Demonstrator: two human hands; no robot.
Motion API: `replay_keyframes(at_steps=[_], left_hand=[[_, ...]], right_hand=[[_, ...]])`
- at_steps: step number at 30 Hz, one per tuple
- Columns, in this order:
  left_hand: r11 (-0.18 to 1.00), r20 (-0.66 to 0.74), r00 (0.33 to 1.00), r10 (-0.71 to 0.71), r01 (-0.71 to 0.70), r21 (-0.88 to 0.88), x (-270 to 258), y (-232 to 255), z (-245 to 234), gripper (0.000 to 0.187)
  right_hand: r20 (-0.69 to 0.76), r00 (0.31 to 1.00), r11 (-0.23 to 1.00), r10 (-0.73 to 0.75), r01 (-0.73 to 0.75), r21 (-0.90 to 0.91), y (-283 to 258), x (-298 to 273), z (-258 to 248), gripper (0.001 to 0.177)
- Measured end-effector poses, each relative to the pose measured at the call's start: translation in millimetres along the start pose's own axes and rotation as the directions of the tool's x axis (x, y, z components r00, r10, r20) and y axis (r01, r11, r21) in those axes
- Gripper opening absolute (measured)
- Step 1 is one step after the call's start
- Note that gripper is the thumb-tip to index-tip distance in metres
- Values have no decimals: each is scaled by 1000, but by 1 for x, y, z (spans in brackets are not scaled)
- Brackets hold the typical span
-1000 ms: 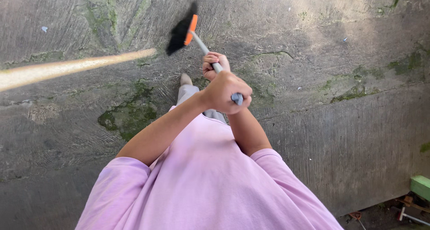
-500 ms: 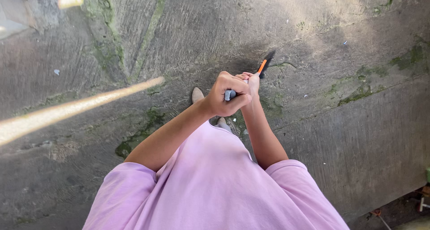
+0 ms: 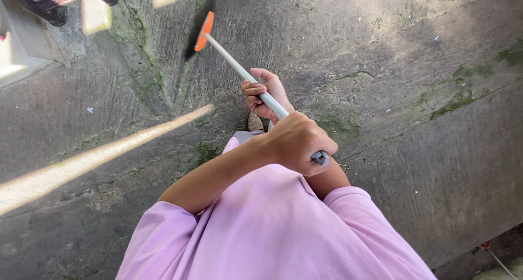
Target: The person sweeps debris across a concrete floor using a broom.
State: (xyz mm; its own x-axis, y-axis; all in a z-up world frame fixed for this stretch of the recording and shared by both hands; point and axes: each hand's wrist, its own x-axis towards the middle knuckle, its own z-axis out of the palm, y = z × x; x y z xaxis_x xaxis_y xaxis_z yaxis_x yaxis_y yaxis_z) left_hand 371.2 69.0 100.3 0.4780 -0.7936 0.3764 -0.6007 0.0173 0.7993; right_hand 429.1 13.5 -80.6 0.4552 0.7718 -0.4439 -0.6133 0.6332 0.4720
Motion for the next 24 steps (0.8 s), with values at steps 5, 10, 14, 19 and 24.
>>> replay_keyframes(at_steps=[5, 10, 14, 19, 24], left_hand=[[998, -48, 998, -45, 47, 40, -4, -55, -7, 22], [982, -127, 977, -169, 178, 68, 15, -98, -14, 25], [983, -90, 985, -146, 134, -128, 58, -132, -8, 20], [960, -32, 992, -123, 110, -257, 117, -163, 18, 16], [923, -161, 979, -128, 59, -379, 162, -208, 25, 19]], right_hand=[[-13, 1000, 996, -13, 12, -90, -45, 65, -13, 23], [-30, 999, 999, -40, 40, -7, -122, 86, -43, 23], [-111, 923, 927, -368, 355, -122, -192, 44, -65, 30], [-194, 753, 778, -628, 606, -166, -274, -34, -92, 27], [-330, 631, 708, -702, 666, -234, -348, -60, -99, 31]])
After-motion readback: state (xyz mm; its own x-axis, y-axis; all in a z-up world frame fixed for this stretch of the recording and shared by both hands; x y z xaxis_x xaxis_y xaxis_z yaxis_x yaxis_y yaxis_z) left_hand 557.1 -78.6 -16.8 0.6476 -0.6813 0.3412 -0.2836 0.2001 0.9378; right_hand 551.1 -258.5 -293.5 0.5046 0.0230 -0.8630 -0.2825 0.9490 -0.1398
